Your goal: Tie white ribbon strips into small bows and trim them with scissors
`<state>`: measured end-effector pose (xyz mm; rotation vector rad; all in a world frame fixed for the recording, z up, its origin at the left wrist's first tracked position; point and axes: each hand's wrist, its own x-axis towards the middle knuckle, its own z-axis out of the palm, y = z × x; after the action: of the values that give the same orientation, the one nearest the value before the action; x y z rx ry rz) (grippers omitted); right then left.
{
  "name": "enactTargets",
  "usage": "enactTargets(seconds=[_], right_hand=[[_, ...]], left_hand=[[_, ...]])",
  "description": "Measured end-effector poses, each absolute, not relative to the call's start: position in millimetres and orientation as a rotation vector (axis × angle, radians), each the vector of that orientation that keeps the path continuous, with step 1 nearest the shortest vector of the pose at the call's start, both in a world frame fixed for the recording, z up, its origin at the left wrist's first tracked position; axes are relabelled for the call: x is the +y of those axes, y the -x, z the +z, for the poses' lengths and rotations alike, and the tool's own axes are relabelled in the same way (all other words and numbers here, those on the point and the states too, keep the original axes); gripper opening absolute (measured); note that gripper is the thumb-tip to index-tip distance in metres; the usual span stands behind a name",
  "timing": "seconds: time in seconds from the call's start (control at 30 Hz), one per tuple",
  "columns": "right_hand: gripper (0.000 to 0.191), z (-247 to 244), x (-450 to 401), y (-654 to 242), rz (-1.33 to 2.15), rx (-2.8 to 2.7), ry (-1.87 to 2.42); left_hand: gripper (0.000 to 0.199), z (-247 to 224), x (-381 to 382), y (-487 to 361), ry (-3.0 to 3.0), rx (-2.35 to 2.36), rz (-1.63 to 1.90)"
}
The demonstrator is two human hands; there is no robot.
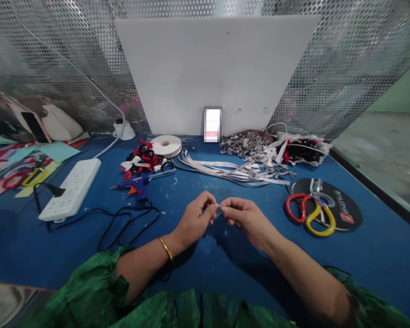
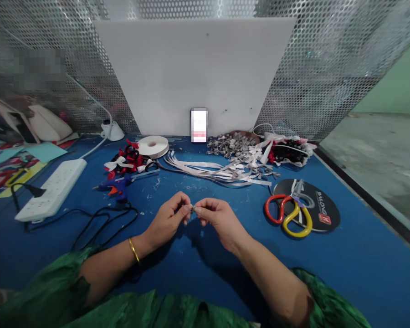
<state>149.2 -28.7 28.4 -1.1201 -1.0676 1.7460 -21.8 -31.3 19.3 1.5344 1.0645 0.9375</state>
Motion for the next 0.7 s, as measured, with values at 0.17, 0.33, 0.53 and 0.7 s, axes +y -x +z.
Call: enactTargets(seconds=[0.17,0.33,0.53,0.7], right_hand=[[0.017,31.1,-28.0,-151.9,1.741,-1.079,1.105],[0.02,31.1,-28.6,-152.1,1.762,-1.064,1.074],[0.017,34.0,-30.1,-148.9,1.597,-1.193,1.108],[0.016,28.6,-31.8,-145.9,1.599,-1.147,1.121]], left_hand=[[0.016,21.1,-28.3,20.2,-1.236,0.893,0.93],[0.017,23.5,-25.4,20.6,-1.064,0.814,0.928],[0.022,25.2,-24.0,19.5,-1.045,0.832,0.931],[0.03,24.8,-26.6,17.2,-1.104,0.843,0.919]])
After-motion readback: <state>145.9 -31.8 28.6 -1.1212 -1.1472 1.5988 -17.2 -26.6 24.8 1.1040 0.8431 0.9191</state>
